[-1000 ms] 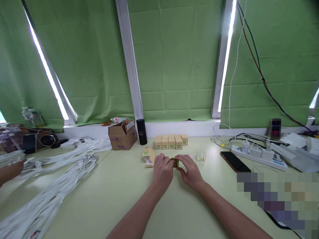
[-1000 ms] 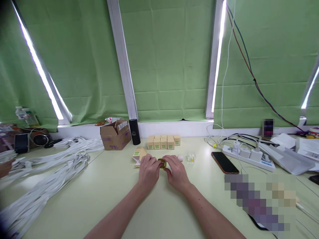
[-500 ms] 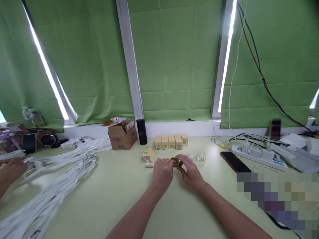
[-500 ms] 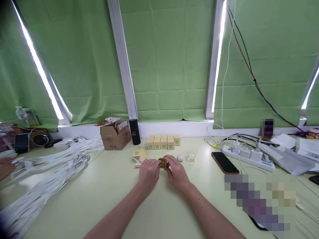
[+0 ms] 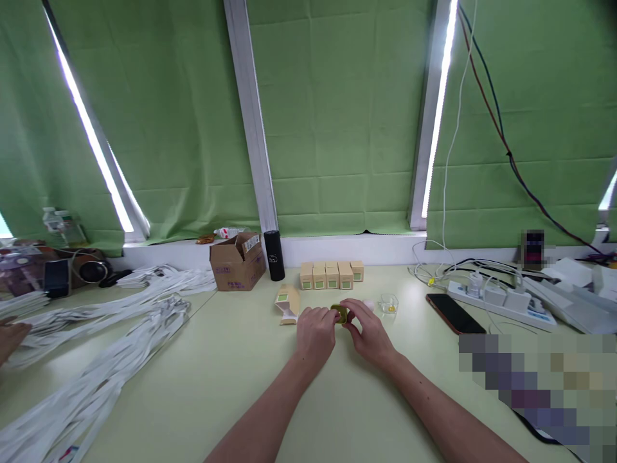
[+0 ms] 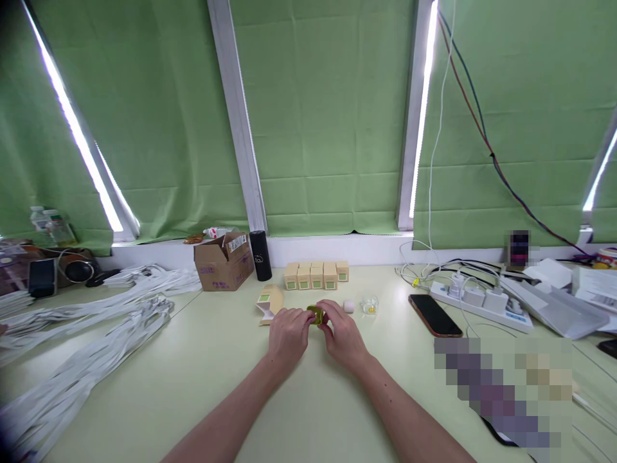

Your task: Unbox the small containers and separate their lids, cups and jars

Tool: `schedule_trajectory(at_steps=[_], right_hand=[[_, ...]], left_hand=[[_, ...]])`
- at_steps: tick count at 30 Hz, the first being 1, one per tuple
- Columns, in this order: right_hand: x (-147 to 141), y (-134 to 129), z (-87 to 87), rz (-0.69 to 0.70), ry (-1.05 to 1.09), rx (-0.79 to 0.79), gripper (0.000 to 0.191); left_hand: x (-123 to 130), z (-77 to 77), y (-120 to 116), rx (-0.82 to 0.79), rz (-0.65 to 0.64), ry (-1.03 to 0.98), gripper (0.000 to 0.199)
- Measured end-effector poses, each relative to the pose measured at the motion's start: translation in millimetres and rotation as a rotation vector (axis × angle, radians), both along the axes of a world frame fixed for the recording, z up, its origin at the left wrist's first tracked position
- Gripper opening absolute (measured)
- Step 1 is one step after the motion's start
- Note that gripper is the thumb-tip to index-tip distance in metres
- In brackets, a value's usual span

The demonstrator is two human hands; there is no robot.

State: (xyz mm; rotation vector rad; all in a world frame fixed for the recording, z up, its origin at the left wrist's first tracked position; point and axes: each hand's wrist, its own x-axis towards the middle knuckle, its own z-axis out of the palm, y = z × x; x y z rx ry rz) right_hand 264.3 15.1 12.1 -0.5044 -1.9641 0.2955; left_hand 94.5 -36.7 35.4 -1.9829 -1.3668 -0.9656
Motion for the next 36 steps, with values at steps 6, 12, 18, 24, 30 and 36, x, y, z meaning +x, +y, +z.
schedule_trajectory(at_steps=[6, 12, 18, 24, 30, 36], right_hand=[[0.9, 0.2, 0.5, -0.003, 0.006, -0.017, 0.043], [0.8, -0.5, 1.1, -0.008, 0.002, -0.034, 0.043], [1.0, -0.3, 1.8, -0.01, 0.013, -0.021, 0.041], [1.2, 2.0, 1.0, -0.022, 0.025, -0.031, 0.041], [8.1, 11.1, -1.1, -0.075, 0.072, -0.09, 0.039], [3.4, 17.1, -10.8, -0.089, 0.092, -0.221, 0.037]], left_hand=[[0.5, 1.4, -0.7, 0.016, -0.006, 0.012, 0.024], [1.1, 2.3, -1.4, 0.027, 0.004, 0.019, 0.023], [1.7, 2.4, -1.8, 0.053, -0.009, 0.025, 0.023], [2.6, 3.4, -2.7, 0.06, -0.012, 0.024, 0.023], [3.9, 6.7, -5.5, 0.075, -0.045, -0.016, 0.025], [-2.6, 5.0, 0.7, 0.052, -0.034, -0.362, 0.024]])
